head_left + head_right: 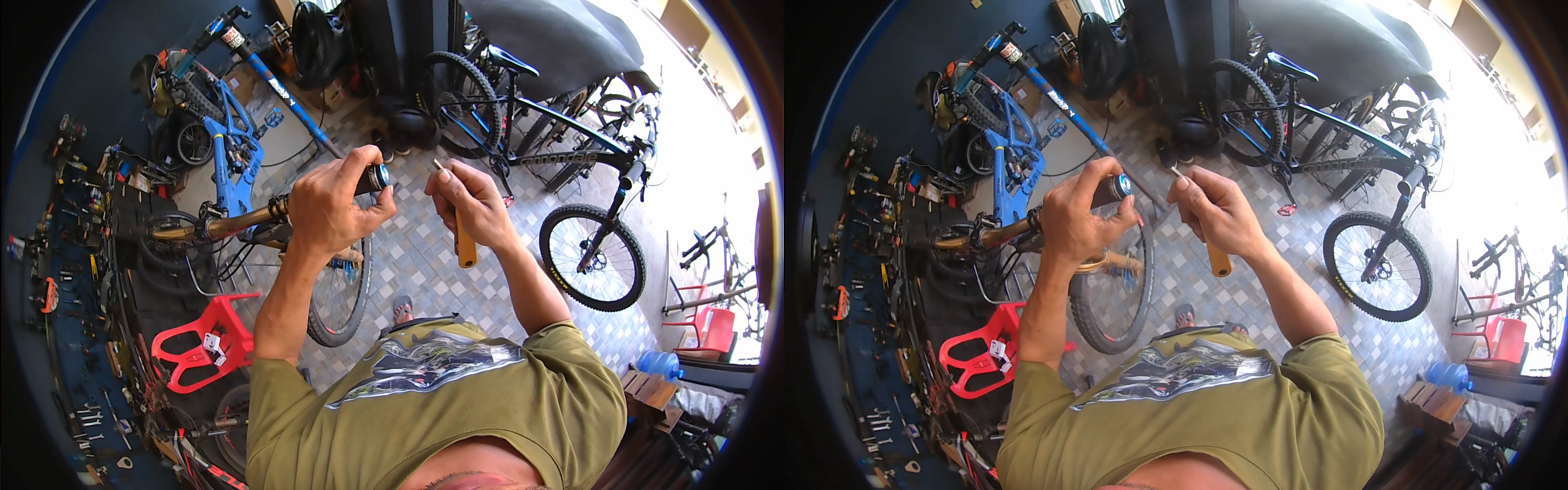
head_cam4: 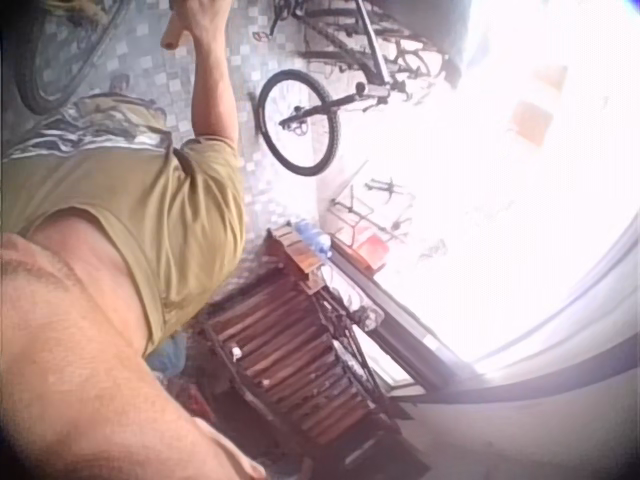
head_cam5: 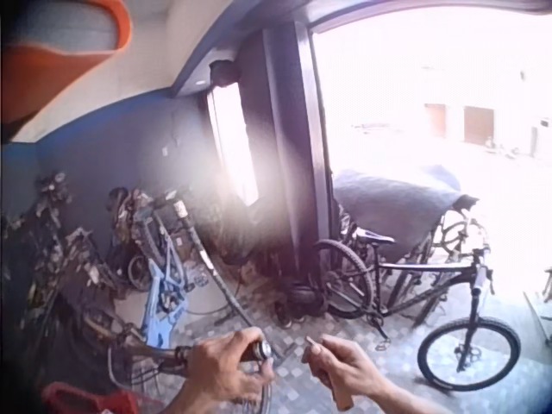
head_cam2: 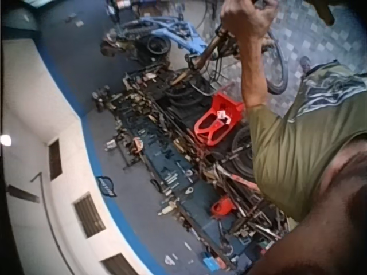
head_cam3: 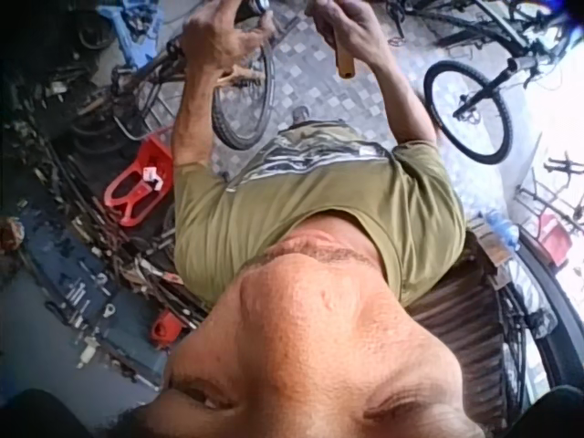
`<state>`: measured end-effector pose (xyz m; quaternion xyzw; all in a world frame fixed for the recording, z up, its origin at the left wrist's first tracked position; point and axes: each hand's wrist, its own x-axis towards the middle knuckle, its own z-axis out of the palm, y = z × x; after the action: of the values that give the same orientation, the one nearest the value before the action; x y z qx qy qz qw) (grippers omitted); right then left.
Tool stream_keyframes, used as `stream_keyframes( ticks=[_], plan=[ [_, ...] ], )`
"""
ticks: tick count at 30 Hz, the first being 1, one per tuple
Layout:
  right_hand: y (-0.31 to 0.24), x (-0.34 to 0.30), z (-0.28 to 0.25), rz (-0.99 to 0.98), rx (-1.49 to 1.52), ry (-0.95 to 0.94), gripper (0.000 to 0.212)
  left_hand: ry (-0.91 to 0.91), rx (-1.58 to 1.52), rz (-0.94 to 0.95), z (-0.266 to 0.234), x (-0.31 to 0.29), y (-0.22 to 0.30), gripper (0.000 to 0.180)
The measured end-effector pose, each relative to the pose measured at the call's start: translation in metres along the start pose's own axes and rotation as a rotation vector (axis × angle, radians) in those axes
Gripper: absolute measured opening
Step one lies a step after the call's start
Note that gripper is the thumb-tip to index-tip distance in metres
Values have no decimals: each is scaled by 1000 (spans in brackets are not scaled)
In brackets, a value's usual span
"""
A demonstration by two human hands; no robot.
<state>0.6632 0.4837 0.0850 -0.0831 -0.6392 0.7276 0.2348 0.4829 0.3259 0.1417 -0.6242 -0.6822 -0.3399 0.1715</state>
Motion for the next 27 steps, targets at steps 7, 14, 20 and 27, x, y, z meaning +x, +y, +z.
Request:
stream_keyframes(
  ticks=[7, 14, 20, 27],
  plan=[
    [3, -2, 12, -33, -272, 6, 37, 26, 0, -1, 3, 4, 0, 43],
    [-3, 4, 17, 28, -364, -19, 37, -29, -42, 3, -1, 7, -5, 43],
    [11, 5, 23, 64, -152, -18, 38, -111, -111, -62, -6, 13, -11, 47],
    [22, 14, 17, -37, 850, 35, 44, 239, -177, 173, 10, -15, 12, 43]
  ],
)
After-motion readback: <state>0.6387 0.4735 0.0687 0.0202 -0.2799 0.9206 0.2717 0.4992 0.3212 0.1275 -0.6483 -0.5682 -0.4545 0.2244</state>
